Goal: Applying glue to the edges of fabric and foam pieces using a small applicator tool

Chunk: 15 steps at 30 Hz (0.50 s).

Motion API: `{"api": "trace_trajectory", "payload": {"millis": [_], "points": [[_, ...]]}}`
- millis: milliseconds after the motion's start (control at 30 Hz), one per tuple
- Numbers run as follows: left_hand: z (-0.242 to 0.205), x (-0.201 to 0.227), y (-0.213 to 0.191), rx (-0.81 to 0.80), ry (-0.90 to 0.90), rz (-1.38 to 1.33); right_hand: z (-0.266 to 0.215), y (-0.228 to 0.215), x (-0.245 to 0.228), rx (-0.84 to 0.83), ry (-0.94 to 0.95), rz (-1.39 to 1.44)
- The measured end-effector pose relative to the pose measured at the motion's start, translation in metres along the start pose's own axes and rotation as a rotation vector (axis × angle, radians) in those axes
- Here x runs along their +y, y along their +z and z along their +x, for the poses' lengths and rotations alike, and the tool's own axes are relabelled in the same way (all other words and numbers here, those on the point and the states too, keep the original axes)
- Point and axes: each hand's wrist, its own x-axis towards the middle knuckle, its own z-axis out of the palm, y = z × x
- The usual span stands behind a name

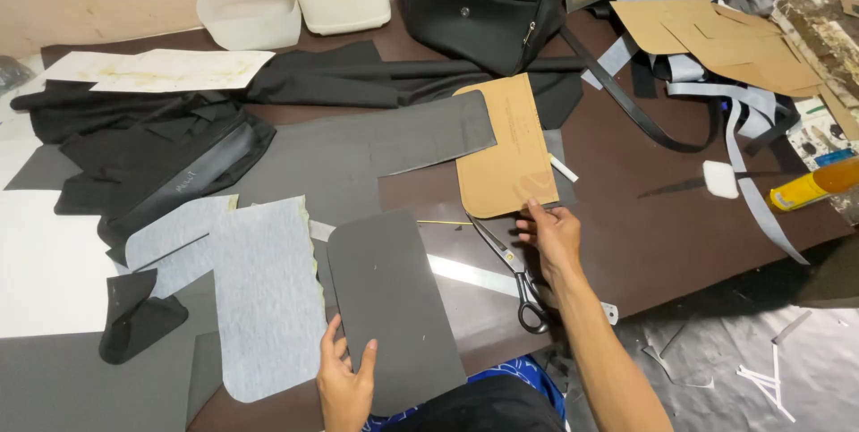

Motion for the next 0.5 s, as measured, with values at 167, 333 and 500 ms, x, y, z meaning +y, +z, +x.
{"api": "trace_trajectory", "payload": {"millis": [167,333,500], "points": [[0.004,-0.015,0.009,0.063,0.061,-0.084,-0.045,0.005,-0.039,-0.09,-0.041,-0.429],[0.008,-0.027,0.015,0.115,0.133,-0.064,-0.019,-0.006,-0.057,0.133,-0.684,-0.835],[0.009,-0.027,0.018,0.15,0.185,-0.112,0.021,0.003,-0.068,0.01,-0.529,-0.94]]}}
